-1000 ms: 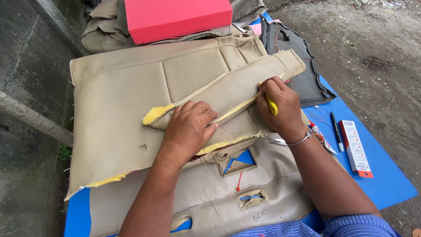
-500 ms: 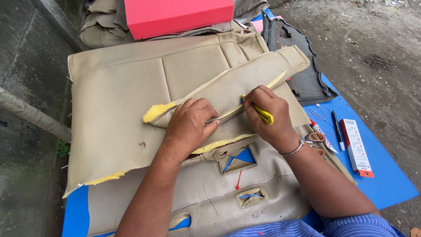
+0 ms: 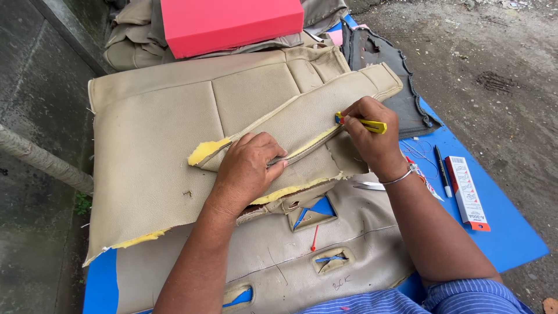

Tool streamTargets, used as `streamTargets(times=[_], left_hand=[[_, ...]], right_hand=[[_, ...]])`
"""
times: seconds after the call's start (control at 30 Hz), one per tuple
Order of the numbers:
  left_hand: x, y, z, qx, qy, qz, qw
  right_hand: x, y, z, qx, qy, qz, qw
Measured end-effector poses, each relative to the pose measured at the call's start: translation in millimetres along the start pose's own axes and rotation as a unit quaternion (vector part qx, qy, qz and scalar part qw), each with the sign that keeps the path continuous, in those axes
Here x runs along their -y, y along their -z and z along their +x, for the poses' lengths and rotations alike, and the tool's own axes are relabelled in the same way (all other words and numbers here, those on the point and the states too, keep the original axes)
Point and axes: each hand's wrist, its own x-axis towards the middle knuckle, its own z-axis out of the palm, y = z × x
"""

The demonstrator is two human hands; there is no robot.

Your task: Repairing a leather seat cover by applying glue to the seams and using a utility knife to tuck the edges

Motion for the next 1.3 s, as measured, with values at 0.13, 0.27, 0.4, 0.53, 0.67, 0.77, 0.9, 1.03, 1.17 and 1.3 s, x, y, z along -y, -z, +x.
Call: streamTargets(times=[0.13,0.27,0.4,0.53,0.67,0.77,0.9,1.03,1.17,1.3], left_hand=[[-7.0,9.7,1.4,0.013,0.005,0.02,1.0],[-13.7,12.2,0.3,0.024,0.016,0.011,1.0],[-6.4,3.6,2.3,0.008,0.008,0.03,0.999],[-3.8,0.3,3.5,0.006,0.016,0.024,1.0],[-1.7,-3.4,3.6,0.0,0.023,0.033,0.999],[-4.3,-4.5,1.2,-0.008,0.018,0.036,0.999],[-10.5,5.9,3.1,-0.027,0.014,-0.013,0.999],[-7.6,3.9,3.5,-0.029,0.027,-0.03,0.999],[2.4,0.6,2.3,-0.041,0.038,0.016,0.998],[8.8,14.7,-2.3,-0.025,0.057,0.011,0.998]], right_hand=[[52.3,-12.4,-4.7,0.009,0.021,-0.03,0.999],[64.7,-28.3,-19.5,0.062,0.014,0.022,0.998],[15.0,-10.9,-3.8,0.023,0.013,0.0,1.0],[40.9,-14.0,-8.1,0.025,0.006,-0.061,0.998],[71.7,-28.1,-13.8,0.072,0.017,0.042,0.996],[40.2,-22.5,-13.2,0.058,0.012,0.019,0.998],[10.2,-7.3,-2.3,0.018,0.006,-0.02,1.0],[40.1,5.2,3.6,0.013,0.0,-0.009,1.0],[64.5,23.3,12.0,0.01,0.016,-0.011,1.0],[81.1,36.2,14.3,0.035,0.019,-0.017,0.999]])
